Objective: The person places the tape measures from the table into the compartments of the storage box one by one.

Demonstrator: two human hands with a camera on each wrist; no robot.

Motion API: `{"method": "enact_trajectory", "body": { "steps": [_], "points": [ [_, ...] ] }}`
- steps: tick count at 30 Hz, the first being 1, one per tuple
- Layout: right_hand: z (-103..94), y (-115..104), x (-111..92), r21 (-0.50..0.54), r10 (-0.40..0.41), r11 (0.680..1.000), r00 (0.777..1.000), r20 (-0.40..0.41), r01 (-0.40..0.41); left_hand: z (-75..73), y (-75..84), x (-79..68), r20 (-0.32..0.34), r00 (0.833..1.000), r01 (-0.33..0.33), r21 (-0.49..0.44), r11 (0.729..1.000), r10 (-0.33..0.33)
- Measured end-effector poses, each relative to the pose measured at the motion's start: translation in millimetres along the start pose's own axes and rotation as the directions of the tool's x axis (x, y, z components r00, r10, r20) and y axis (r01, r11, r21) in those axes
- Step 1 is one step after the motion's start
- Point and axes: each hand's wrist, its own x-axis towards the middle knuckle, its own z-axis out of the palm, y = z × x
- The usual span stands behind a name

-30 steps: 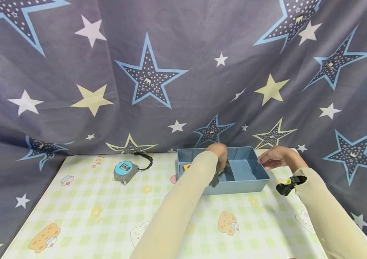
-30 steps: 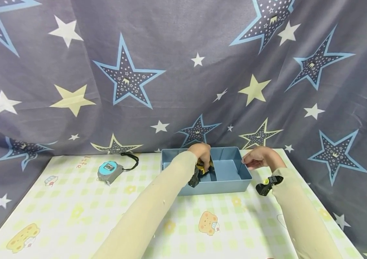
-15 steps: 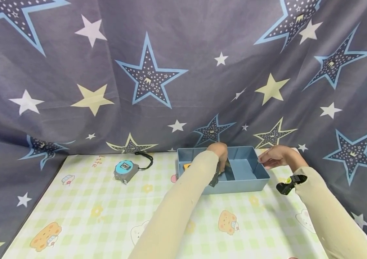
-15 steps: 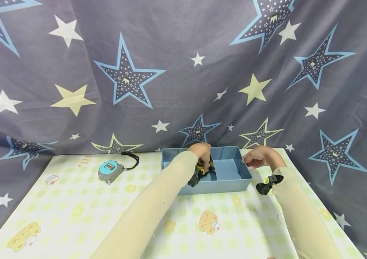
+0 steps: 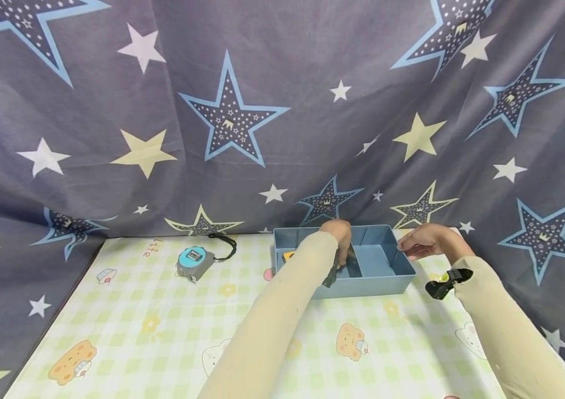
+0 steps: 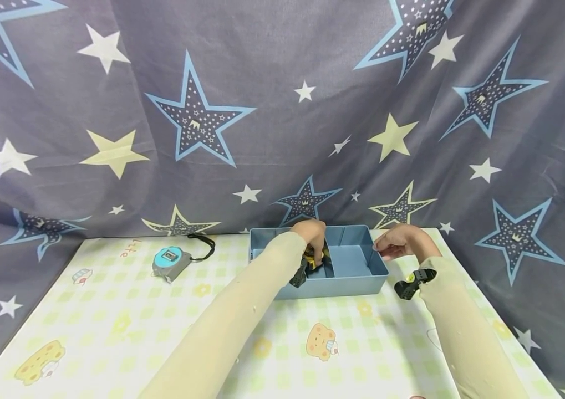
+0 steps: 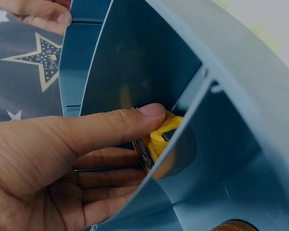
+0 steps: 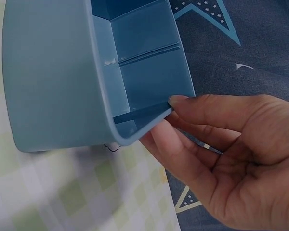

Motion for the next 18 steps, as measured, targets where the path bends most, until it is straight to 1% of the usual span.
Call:
{"method": "enact_trajectory", "body": {
  "steps": [6,11,15,16,18],
  "points": [
    [0.5,-1,-2,0.006,0.0,1.0,1.0,0.008,0.0,6.4,-4.5,1.0,-0.058,0.997,-0.055,-0.008,0.998,0.055],
    [1.0,-2,0,-0.008,0.01,1.0,1.0,0.002,-0.01,10.5,-9.2,2.2,-0.101,0.99,-0.106,-0.033,0.994,0.103],
    [0.5,-1,0,-0.021,0.012,1.0,1.0,0.003,-0.012,11.7,-11.6,-0.8,-0.114,0.986,-0.133,-0.065,0.989,0.125],
    [0.5,-1,-1,-0.021,0.011,1.0,1.0,0.004,-0.011,10.2,-10.8,-3.9,-0.106,0.988,-0.119,-0.07,0.99,0.112],
    [-0.2,-1,0,-0.018,0.009,1.0,1.0,0.009,-0.009,9.5,-11.2,-6.2,-0.108,0.987,-0.124,-0.075,0.989,0.115]
  ]
}}
